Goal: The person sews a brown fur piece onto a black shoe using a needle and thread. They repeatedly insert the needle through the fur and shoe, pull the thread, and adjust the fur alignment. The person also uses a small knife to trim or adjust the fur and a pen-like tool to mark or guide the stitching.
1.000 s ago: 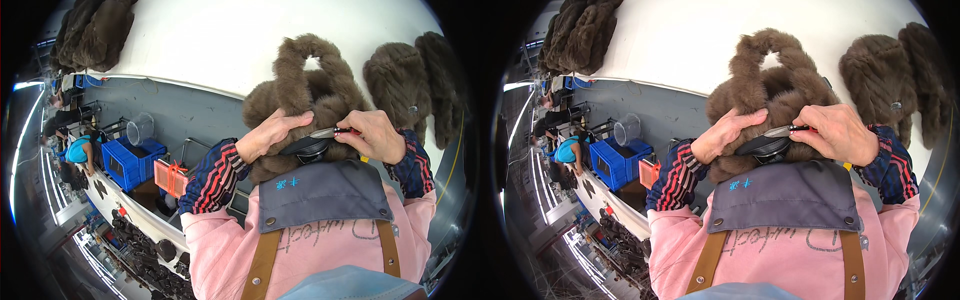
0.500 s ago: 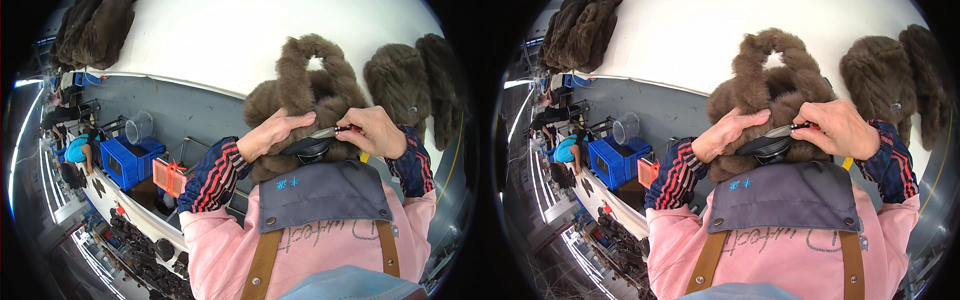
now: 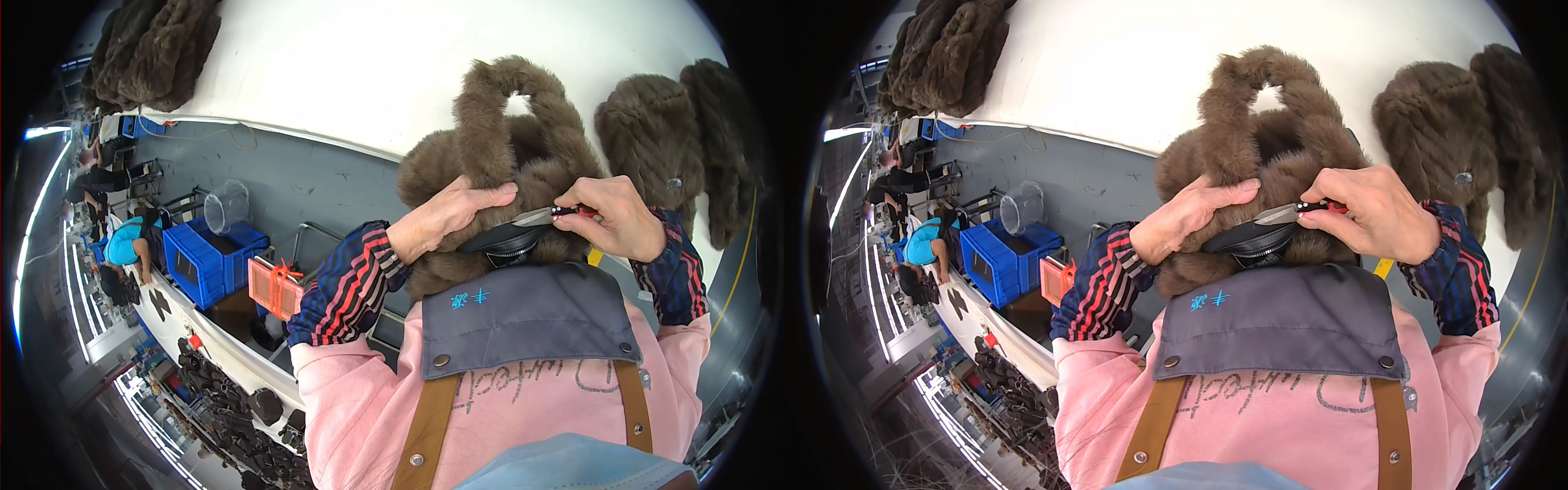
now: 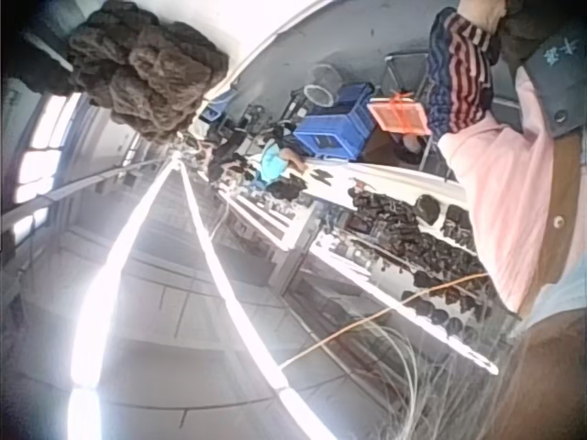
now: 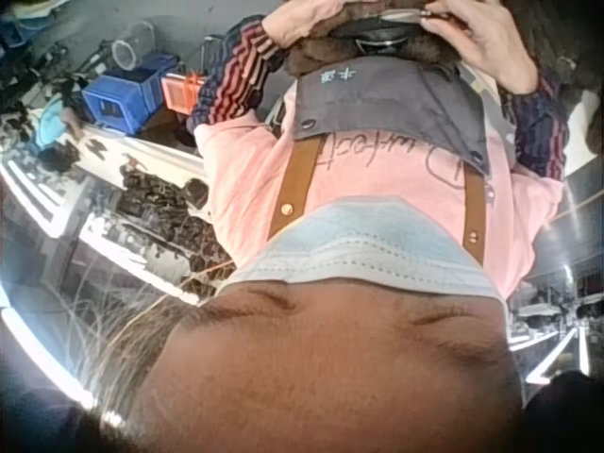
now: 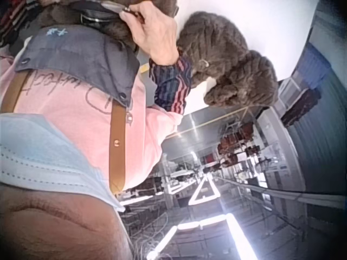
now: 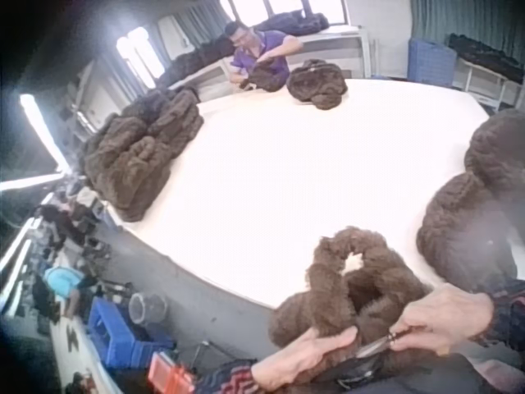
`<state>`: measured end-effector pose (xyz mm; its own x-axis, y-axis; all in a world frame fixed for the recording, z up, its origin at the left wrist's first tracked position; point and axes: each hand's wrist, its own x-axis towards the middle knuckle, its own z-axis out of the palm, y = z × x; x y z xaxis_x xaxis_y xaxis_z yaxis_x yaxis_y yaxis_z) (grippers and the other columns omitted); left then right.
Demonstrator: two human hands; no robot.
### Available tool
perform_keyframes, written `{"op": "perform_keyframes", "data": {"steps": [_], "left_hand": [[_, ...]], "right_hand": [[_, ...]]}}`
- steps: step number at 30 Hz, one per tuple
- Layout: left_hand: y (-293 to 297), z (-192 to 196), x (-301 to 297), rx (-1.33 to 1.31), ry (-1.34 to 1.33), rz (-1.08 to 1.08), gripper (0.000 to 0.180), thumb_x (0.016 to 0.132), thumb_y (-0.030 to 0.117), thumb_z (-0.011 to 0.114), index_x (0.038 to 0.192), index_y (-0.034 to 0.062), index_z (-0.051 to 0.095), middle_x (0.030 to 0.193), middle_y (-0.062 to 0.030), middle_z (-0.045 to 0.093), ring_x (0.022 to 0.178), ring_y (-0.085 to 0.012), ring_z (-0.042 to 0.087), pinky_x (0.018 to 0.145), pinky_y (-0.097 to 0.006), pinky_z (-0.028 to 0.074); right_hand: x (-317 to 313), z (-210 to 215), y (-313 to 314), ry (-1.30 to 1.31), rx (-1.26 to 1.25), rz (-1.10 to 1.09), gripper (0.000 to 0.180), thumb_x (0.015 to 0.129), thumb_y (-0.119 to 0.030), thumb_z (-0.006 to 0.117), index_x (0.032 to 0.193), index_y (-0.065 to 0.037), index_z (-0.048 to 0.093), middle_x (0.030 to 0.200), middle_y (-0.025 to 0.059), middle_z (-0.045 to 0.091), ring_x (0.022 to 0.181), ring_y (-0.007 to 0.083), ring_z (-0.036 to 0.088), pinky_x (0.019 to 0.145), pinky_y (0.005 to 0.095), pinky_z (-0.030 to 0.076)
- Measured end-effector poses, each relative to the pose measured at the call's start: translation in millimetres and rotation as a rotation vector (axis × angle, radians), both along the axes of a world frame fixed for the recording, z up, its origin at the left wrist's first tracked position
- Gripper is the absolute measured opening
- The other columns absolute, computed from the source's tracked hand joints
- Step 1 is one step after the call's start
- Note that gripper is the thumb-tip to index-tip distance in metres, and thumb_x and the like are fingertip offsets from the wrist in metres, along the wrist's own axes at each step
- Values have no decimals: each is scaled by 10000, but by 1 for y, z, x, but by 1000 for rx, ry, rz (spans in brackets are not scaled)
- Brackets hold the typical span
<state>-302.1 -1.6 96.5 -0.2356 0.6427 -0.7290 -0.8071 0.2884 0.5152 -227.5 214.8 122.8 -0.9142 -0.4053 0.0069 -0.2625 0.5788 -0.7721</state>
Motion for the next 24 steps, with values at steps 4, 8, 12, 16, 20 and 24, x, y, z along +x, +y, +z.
{"op": "perform_keyframes", "data": {"steps": [4, 8, 12, 16, 20, 24], "left_hand": [[-2, -19, 4, -3, 117, -13, 407, 774, 335, 585, 1014, 12, 526, 802, 12, 440, 678, -39, 331, 570, -203, 258], [0, -16, 5, -26, 176, 18, 391, 754, 380, 601, 942, 38, 581, 637, 59, 423, 488, 7, 269, 412, -178, 191], [2, -16, 5, 27, 133, 72, 361, 752, 355, 613, 925, 39, 587, 625, 74, 426, 464, 11, 255, 395, -178, 165], [1, -20, 3, 71, 151, 42, 321, 762, 333, 613, 898, 42, 601, 579, 95, 433, 421, 17, 224, 370, -180, 132], [0, -26, 0, 96, 140, 23, 298, 769, 318, 611, 876, 40, 615, 548, 99, 433, 408, 21, 215, 363, -183, 132], [2, -26, -2, 116, 152, 16, 282, 778, 307, 604, 860, 37, 617, 534, 103, 405, 407, 16, 203, 361, -195, 126]], "right_hand": [[1, -1, 1, -7, -13, 3, 143, 718, -125, 642, 749, -20, 550, 621, 96, 550, 503, 226, 536, 450, 294, 402], [0, -2, -2, 2, -30, 5, 142, 721, -121, 638, 748, -17, 546, 622, 96, 549, 506, 225, 536, 448, 295, 399], [-1, 0, -1, 5, -6, 6, 141, 723, -121, 635, 746, -15, 543, 621, 96, 547, 505, 227, 532, 447, 296, 397], [-3, 0, -1, 1, -4, 5, 147, 721, -126, 636, 742, -16, 540, 621, 95, 544, 506, 232, 531, 446, 299, 397], [-2, 0, -2, 14, 28, 1, 151, 723, -132, 634, 737, -19, 535, 622, 95, 543, 507, 237, 533, 446, 306, 399], [-5, 0, -2, 8, 27, 2, 153, 727, -135, 631, 733, -20, 531, 619, 97, 542, 504, 239, 532, 444, 310, 399]]}}
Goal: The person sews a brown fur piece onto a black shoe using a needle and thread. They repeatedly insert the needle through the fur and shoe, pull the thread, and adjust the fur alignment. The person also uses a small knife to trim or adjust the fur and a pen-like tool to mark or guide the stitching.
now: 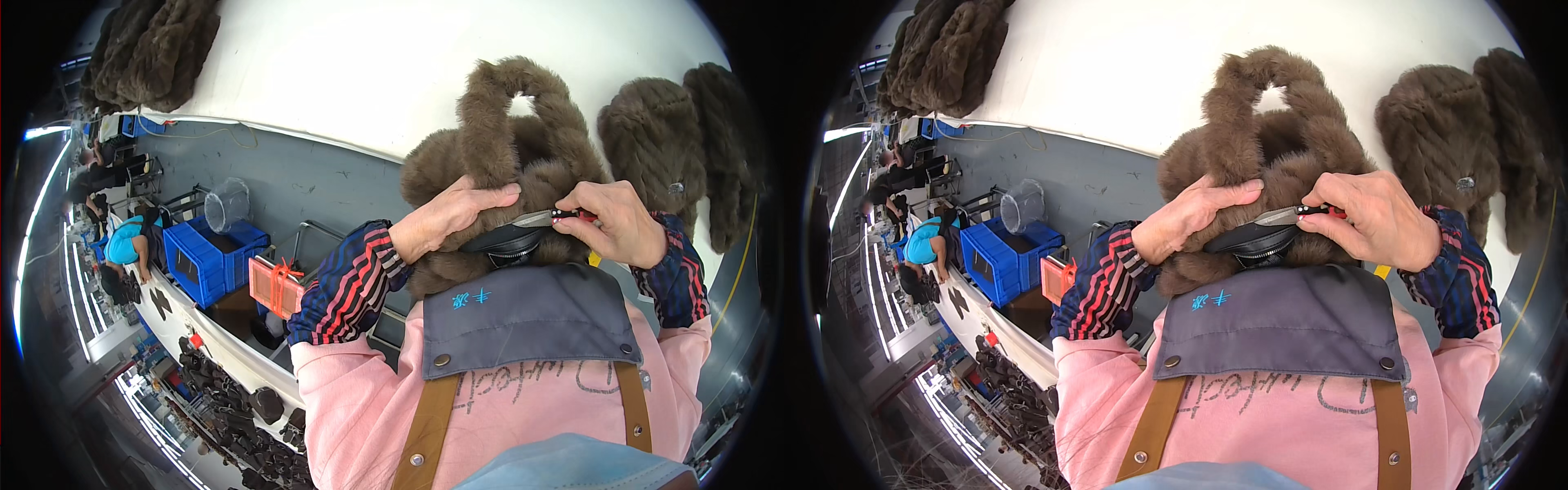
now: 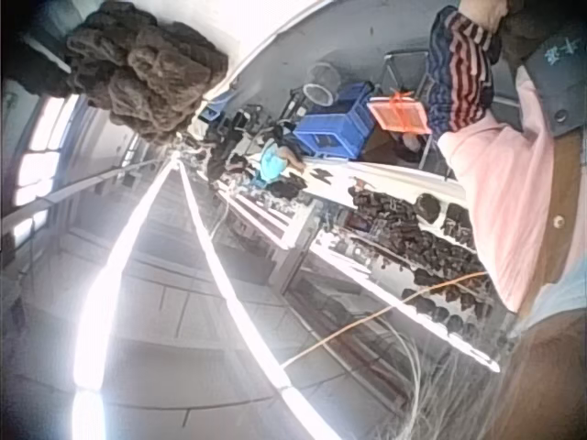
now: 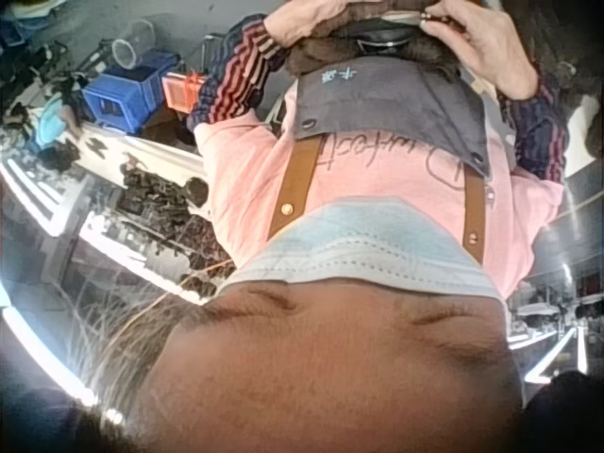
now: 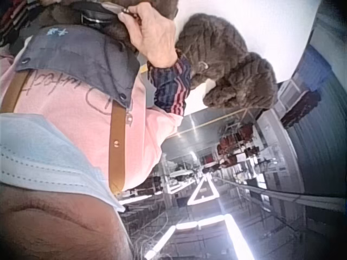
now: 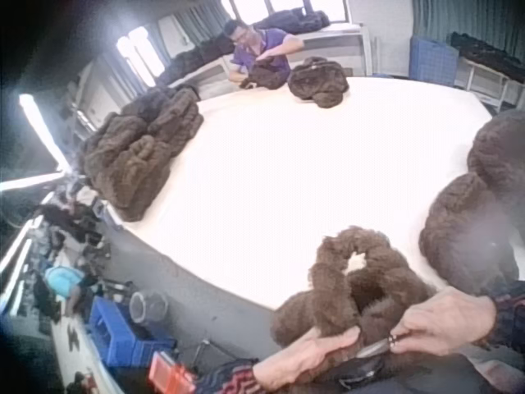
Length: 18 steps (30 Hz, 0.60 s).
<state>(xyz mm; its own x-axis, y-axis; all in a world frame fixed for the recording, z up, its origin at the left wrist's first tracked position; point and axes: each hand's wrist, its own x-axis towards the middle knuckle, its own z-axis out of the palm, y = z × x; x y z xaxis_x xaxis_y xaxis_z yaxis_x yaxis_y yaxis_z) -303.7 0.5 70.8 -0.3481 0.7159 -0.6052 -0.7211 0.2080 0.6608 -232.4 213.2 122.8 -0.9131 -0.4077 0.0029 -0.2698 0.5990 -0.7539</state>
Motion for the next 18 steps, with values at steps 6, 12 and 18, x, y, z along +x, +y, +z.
{"op": "perform_keyframes", "data": {"steps": [6, 12, 18], "left_hand": [[-6, 1, -2, 63, 113, -40, 242, 791, 297, 591, 791, 56, 610, 514, 106, 367, 405, 11, 188, 363, -209, 108], [0, 7, -3, 6, 55, -11, 250, 780, 316, 602, 812, 68, 600, 520, 104, 376, 405, 11, 190, 365, -207, 108], [2, 6, -4, -10, -24, 10, 288, 770, 311, 612, 896, 52, 594, 599, 92, 468, 432, 18, 233, 373, -184, 150]], "right_hand": [[-5, -2, 1, -28, -32, 13, 161, 725, -143, 636, 736, -22, 531, 618, 105, 551, 502, 239, 541, 447, 303, 407], [-9, -7, 2, -66, -40, 16, 171, 722, -157, 642, 741, -25, 535, 615, 106, 556, 508, 237, 551, 446, 296, 410], [-11, -8, 2, -30, -34, 29, 163, 719, -156, 644, 737, -29, 543, 613, 103, 556, 495, 233, 545, 437, 295, 405]]}}
